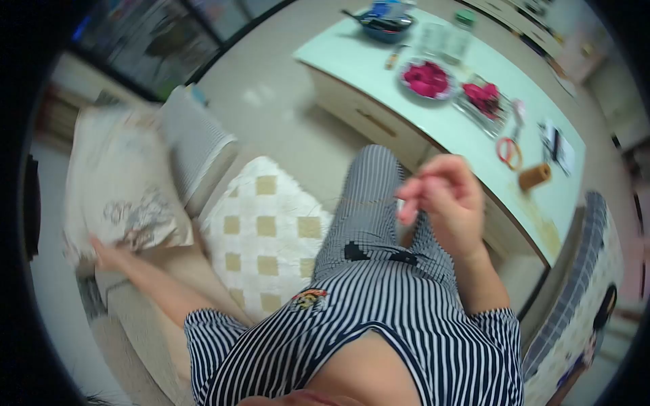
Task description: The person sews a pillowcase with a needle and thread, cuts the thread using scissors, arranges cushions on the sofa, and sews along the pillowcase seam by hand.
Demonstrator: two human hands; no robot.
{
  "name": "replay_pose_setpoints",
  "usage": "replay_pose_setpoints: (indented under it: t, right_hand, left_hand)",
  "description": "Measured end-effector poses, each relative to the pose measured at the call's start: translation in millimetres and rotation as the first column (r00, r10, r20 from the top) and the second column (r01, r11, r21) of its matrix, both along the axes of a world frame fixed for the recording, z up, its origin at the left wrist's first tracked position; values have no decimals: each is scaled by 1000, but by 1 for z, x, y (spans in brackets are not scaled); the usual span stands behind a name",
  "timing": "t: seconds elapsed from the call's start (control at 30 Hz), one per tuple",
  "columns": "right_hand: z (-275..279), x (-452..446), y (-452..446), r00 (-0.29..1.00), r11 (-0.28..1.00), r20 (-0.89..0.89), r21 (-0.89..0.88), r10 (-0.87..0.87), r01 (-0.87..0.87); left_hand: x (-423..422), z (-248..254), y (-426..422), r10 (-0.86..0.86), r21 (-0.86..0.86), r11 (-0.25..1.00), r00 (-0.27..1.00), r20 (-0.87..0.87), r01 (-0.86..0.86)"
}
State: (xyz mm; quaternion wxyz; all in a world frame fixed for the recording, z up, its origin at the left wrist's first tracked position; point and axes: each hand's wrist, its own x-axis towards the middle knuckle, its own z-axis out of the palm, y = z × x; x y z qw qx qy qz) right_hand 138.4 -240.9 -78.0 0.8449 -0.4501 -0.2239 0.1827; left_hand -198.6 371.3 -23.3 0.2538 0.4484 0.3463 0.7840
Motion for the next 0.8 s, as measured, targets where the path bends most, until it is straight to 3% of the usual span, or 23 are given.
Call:
replay_pose_setpoints:
  t: [0.03,0.1,0.13,0.17,0.2,0.23,0.27,0.33,0.43,0.57,0.63,0.7,0.8]
  right_hand:
    - [1,-2,0,1000,999,7,-40,-20,20]
    - [0,-4,-8,998,978,25,-200,62,-55]
    - [-3,-7,-4,994,973,107,-229,34,-8]
    - [-8,-9,3,983,965,185,-259,14,35]
    - [-14,-8,7,958,931,286,-355,24,82]
    - [-15,-7,10,928,883,368,-452,58,124]
    - [-14,-9,16,936,886,346,-451,59,110]
    - [-17,-13,27,937,902,345,-421,61,97]
    - [-23,-17,33,932,911,363,-388,10,142]
    - [-31,-15,22,914,885,402,-401,-61,236]
    - [-26,-9,13,996,953,-90,-300,0,-27]
    - [-26,2,2,976,987,-212,-141,49,-80]
    - [-29,21,-17,961,984,-208,-52,-180,173]
  left_hand:
    - [-29,-22,18,239,-480,752,865,-441,-452]
    - [-54,-98,47,345,-199,612,485,-804,-765]
    - [10,-84,-40,384,-116,725,539,-749,-678]
    - [60,-84,-93,67,-230,937,782,-620,-262]
    - [97,-86,-136,-314,-266,941,834,-454,210]
    - [130,-88,-177,-740,-431,664,619,-263,611]
    - [172,-93,-228,-923,-443,378,365,-118,813]
    - [218,-91,-319,-963,-465,-193,-258,-80,864]
    - [244,-88,-402,-849,-431,-528,-446,282,732]
    - [255,-118,-410,-869,-518,-494,-411,275,698]
    - [256,-121,-408,-883,-565,-467,-394,256,680]
    - [251,-122,-399,-930,-710,-288,-365,47,642]
    - [245,-131,-380,-967,-788,-86,-240,-80,610]
